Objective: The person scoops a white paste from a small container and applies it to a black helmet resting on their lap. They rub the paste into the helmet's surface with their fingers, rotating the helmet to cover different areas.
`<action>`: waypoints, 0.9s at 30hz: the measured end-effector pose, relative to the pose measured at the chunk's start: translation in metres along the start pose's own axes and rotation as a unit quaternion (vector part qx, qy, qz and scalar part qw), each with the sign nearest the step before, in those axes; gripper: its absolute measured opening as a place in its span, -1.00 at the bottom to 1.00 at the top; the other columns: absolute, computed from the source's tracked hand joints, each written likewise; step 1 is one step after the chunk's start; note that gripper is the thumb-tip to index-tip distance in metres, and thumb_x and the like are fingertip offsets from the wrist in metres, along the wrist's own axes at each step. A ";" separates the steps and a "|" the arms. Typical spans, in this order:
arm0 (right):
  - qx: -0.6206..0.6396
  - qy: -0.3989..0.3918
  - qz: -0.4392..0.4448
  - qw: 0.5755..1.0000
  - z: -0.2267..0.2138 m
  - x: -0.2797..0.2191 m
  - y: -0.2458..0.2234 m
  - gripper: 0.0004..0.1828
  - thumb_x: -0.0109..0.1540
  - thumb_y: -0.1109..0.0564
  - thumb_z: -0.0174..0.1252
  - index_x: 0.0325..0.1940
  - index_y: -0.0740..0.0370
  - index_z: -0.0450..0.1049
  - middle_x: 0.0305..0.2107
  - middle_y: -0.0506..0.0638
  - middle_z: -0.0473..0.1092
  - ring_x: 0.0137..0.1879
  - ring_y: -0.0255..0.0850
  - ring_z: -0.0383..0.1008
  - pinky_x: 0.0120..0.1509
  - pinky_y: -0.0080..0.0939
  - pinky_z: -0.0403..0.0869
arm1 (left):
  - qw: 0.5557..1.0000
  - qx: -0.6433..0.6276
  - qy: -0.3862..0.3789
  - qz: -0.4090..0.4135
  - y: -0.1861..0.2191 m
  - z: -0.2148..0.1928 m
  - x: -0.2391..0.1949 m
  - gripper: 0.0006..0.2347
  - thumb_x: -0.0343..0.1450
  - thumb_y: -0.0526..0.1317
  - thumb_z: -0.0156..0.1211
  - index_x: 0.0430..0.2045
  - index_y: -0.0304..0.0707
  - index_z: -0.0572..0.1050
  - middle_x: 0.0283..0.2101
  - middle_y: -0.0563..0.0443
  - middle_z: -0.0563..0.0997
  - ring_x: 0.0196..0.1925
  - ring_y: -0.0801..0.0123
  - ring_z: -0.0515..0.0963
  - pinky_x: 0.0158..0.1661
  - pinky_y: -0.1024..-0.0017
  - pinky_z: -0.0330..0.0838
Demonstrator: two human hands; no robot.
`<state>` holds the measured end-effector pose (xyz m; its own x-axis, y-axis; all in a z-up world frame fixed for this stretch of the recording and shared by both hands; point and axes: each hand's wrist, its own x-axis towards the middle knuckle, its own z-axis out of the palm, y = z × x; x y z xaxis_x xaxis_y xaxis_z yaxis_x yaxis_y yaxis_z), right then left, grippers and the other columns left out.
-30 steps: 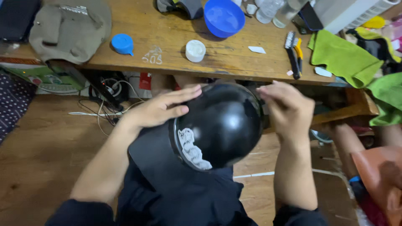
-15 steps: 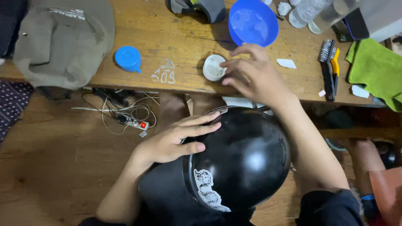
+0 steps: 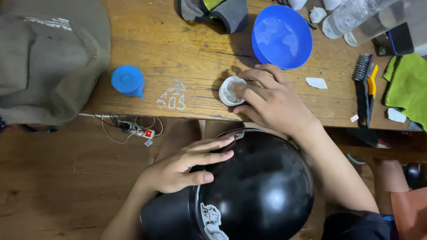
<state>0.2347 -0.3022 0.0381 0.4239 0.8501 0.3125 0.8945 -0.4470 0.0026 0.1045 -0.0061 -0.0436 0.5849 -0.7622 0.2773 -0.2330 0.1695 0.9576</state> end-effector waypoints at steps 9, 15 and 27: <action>0.107 -0.011 0.069 0.992 0.001 -0.003 0.002 -0.70 0.52 0.00 0.42 0.18 0.24 0.61 0.09 0.19 0.52 0.22 0.20 0.53 0.45 0.24 0.46 | 1.000 0.000 0.002 0.000 -0.005 -0.005 0.005 -0.51 0.75 0.01 0.04 0.63 -0.09 0.31 0.79 -0.30 0.20 0.87 -0.06 0.15 0.75 -0.11 0.00; 0.119 -0.013 0.077 0.990 -0.001 0.001 0.002 -0.70 0.52 0.04 0.41 0.18 0.28 0.56 0.06 0.25 0.50 0.21 0.23 0.54 0.41 0.25 0.47 | 1.000 0.008 0.004 -0.004 -0.007 -0.007 0.005 -0.51 0.74 -0.01 0.07 0.62 -0.08 0.33 0.78 -0.30 0.23 0.86 -0.07 0.20 0.74 -0.08 0.04; 0.068 -0.030 0.067 0.995 0.000 0.000 0.001 -0.70 0.53 0.02 0.44 0.17 0.25 0.57 0.03 0.22 0.50 0.19 0.16 0.52 0.37 0.23 0.39 | 1.000 0.001 0.006 -0.007 -0.009 -0.007 0.003 -0.51 0.73 -0.01 0.10 0.62 -0.05 0.33 0.80 -0.27 0.21 0.87 -0.04 0.16 0.74 -0.07 0.01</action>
<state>0.2355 -0.3025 0.0377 0.5450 0.8019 0.2448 0.8384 -0.5196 -0.1644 0.1139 -0.0052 -0.0508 0.5977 -0.7567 0.2649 -0.2270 0.1572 0.9611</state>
